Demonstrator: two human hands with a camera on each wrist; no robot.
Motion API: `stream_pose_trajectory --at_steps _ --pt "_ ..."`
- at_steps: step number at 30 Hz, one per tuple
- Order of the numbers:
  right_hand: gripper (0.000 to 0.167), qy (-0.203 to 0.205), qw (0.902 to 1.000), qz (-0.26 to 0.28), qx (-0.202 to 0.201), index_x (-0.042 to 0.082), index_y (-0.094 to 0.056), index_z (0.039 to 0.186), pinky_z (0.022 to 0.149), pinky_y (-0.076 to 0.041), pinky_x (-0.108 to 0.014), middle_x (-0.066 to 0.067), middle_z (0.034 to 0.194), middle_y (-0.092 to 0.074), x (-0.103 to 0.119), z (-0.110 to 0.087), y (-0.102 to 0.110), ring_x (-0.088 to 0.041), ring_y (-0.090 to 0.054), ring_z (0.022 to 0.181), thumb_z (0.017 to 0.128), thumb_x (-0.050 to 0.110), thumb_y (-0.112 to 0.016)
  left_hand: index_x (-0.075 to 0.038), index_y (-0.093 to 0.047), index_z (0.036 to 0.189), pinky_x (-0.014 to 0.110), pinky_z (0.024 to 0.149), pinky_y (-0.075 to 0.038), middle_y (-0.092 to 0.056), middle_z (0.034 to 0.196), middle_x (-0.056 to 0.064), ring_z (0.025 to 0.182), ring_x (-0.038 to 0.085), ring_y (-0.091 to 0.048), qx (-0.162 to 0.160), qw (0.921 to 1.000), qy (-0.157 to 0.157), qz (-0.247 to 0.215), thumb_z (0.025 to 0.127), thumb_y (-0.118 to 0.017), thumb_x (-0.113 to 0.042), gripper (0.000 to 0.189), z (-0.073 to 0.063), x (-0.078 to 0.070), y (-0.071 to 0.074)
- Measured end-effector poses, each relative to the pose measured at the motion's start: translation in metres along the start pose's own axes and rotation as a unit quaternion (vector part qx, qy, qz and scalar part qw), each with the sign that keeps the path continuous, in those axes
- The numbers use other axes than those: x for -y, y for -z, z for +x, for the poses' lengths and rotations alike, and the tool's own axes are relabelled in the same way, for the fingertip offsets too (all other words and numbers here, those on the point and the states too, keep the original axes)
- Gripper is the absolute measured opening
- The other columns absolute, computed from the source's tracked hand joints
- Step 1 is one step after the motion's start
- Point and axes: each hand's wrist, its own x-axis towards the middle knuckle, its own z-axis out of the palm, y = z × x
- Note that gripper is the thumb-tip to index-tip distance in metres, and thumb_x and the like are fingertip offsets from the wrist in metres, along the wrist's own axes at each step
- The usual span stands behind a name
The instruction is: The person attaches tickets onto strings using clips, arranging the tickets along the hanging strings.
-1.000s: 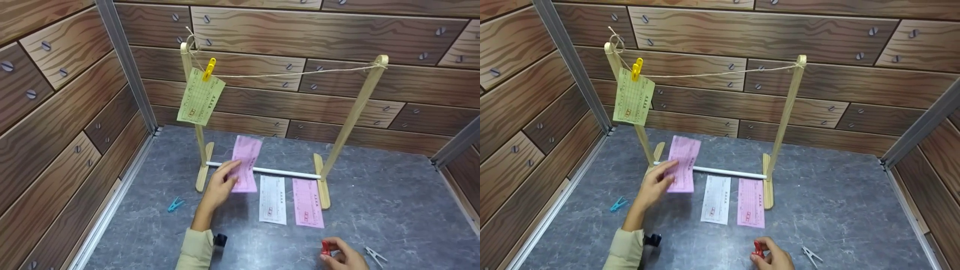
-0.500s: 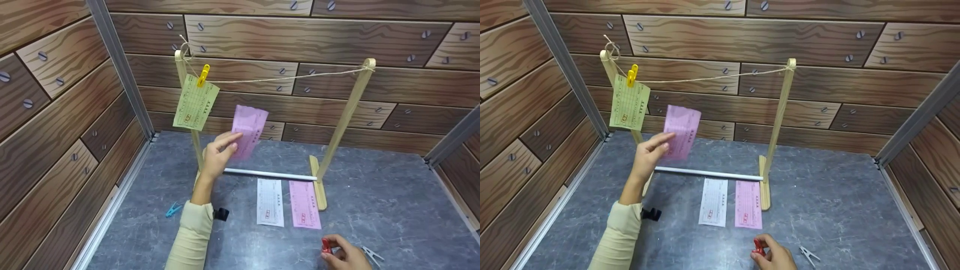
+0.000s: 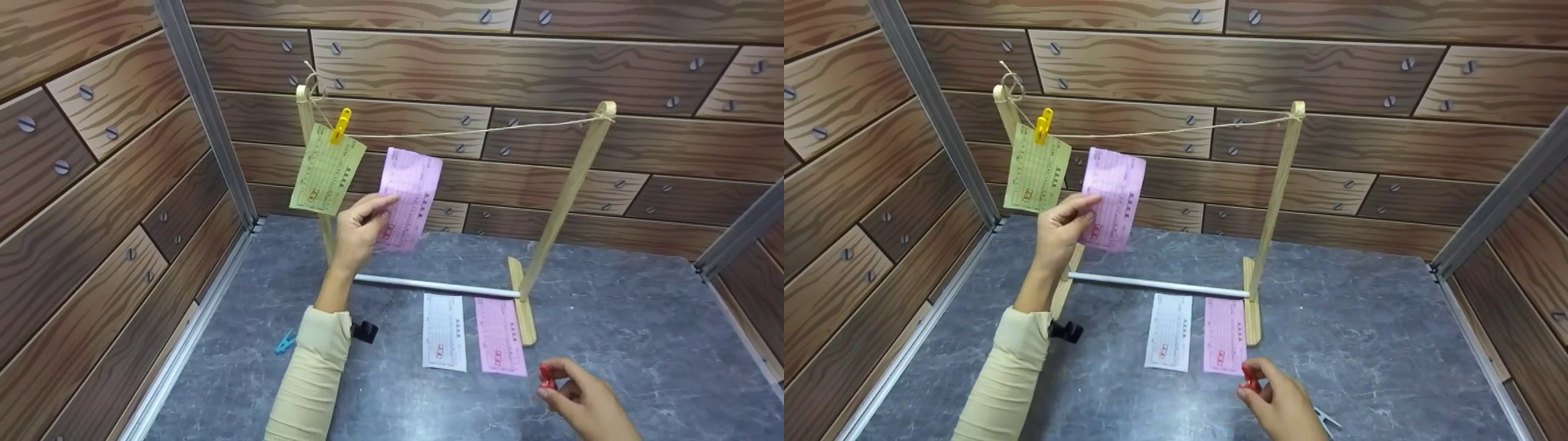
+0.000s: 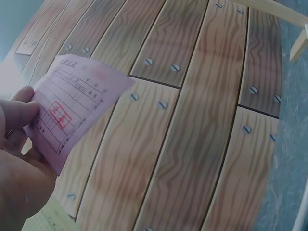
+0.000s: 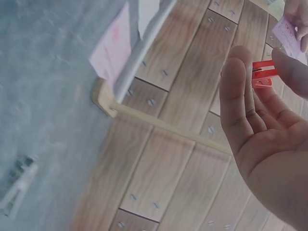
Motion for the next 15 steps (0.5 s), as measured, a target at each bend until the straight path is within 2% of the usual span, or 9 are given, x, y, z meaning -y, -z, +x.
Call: stream_pose_trajectory --at_steps 7,12,15 --pt "0.038 0.022 0.9996 -0.015 -0.013 0.004 -0.062 0.125 0.059 -0.051 -0.031 -0.010 0.109 -0.065 0.018 0.000 0.011 -0.018 -0.063 0.070 0.092 0.018 -0.074 0.011 -0.063 0.127 0.035 0.095 -0.050 -0.060 0.130 0.022 0.115 0.022 -0.058 0.024 0.9997 -0.006 0.001 0.086 -0.055 0.020 0.043 0.009 -0.009 -0.002" --pt "0.034 0.088 0.9954 -0.027 -0.025 0.006 -0.062 0.123 0.058 -0.052 -0.029 -0.011 0.108 -0.067 0.035 0.002 0.015 -0.013 -0.063 0.069 0.093 0.015 -0.074 0.011 -0.060 0.131 0.036 0.093 -0.051 -0.055 0.136 0.023 0.115 0.021 -0.058 0.036 0.9992 -0.019 0.001 0.088 -0.056 0.016 0.044 0.014 -0.012 -0.003" --pt "0.032 0.141 0.9884 -0.038 -0.042 0.006 -0.063 0.121 0.056 -0.052 -0.028 -0.011 0.105 -0.067 0.048 0.004 0.020 -0.011 -0.063 0.067 0.091 0.012 -0.075 0.012 -0.057 0.134 0.037 0.094 -0.050 -0.053 0.137 0.022 0.114 0.022 -0.057 0.037 0.9988 -0.015 -0.029 0.089 -0.056 0.014 0.045 0.019 -0.011 -0.004"
